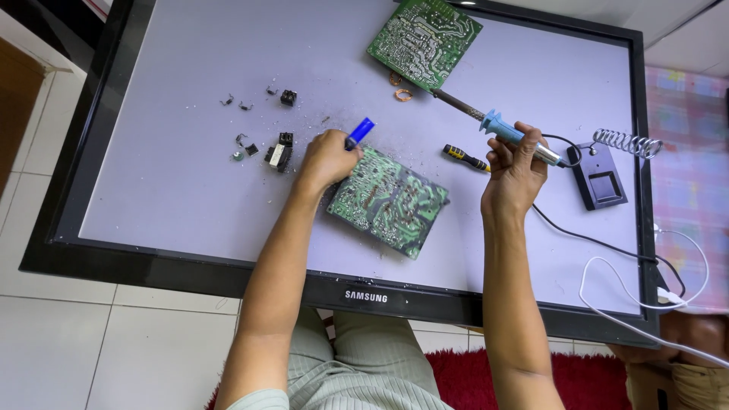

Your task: Desoldering electronic components from a circuit board using a soldering iron and a manual suction pump.

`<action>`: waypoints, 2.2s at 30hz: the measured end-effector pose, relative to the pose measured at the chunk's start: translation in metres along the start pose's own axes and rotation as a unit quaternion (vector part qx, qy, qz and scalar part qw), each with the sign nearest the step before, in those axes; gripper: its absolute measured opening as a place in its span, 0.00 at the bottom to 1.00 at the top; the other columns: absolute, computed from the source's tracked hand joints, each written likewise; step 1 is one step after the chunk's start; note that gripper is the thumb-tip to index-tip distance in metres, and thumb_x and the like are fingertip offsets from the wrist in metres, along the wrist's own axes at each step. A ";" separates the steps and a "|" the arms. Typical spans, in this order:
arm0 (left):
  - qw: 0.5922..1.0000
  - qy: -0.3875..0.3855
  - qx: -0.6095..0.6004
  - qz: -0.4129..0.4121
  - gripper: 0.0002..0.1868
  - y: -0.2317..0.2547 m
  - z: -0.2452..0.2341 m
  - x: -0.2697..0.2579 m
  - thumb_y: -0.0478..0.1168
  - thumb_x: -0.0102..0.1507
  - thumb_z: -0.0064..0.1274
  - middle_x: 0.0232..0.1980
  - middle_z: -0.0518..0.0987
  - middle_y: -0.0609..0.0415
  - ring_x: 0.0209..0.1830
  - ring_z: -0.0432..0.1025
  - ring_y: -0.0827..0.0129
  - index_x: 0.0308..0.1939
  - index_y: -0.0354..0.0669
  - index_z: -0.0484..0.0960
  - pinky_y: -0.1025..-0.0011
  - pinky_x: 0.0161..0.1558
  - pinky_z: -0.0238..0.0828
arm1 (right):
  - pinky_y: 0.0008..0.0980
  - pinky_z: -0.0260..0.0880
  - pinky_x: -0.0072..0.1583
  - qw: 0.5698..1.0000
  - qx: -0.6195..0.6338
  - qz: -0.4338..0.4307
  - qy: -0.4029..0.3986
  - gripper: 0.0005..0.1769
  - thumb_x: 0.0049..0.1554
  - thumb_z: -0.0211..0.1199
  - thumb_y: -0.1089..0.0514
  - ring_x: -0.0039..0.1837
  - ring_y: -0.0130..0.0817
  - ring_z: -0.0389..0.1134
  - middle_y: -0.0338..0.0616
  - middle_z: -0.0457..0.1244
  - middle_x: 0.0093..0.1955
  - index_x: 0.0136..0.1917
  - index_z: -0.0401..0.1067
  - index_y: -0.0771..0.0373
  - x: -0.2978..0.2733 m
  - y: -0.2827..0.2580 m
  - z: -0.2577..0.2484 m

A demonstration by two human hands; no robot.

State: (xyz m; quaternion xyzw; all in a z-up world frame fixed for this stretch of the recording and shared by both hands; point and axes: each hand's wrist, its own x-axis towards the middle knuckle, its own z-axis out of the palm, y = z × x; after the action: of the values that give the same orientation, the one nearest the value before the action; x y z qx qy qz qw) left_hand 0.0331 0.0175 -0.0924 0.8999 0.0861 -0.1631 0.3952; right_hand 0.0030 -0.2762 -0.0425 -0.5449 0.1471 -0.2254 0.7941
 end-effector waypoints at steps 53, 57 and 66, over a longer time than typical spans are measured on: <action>0.752 0.172 -0.563 0.296 0.32 0.008 -0.062 -0.044 0.68 0.72 0.36 0.18 0.66 0.62 0.16 0.61 0.76 0.29 0.50 0.74 0.78 0.25 0.62 | 0.28 0.69 0.37 0.955 -0.113 -0.085 -0.259 0.14 0.68 0.67 0.57 0.35 0.35 0.66 0.50 0.65 0.45 0.52 0.62 0.62 -0.043 0.002 0.025; 0.780 0.197 -0.494 0.330 0.33 0.009 -0.055 -0.043 0.61 0.78 0.30 0.14 0.64 0.63 0.12 0.61 0.77 0.25 0.52 0.73 0.81 0.23 0.65 | 0.29 0.72 0.37 0.947 -0.127 -0.127 -0.266 0.14 0.69 0.67 0.56 0.35 0.34 0.69 0.52 0.67 0.43 0.53 0.62 0.63 -0.038 0.009 0.022; 0.806 0.146 -0.466 0.334 0.20 0.013 -0.054 -0.045 0.58 0.75 0.44 0.29 0.69 0.62 0.26 0.61 0.78 0.37 0.49 0.73 0.77 0.30 0.61 | 0.28 0.63 0.34 0.967 -0.095 -0.069 -0.225 0.15 0.67 0.66 0.58 0.34 0.36 0.61 0.51 0.62 0.46 0.50 0.58 0.59 -0.046 -0.005 0.029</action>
State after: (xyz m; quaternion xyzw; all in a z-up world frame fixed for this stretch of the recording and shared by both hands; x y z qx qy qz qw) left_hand 0.0075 0.0475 -0.0331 0.5942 -0.0977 0.1715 0.7797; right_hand -0.0229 -0.2308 -0.0277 -0.6633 -0.0530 -0.1362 0.7340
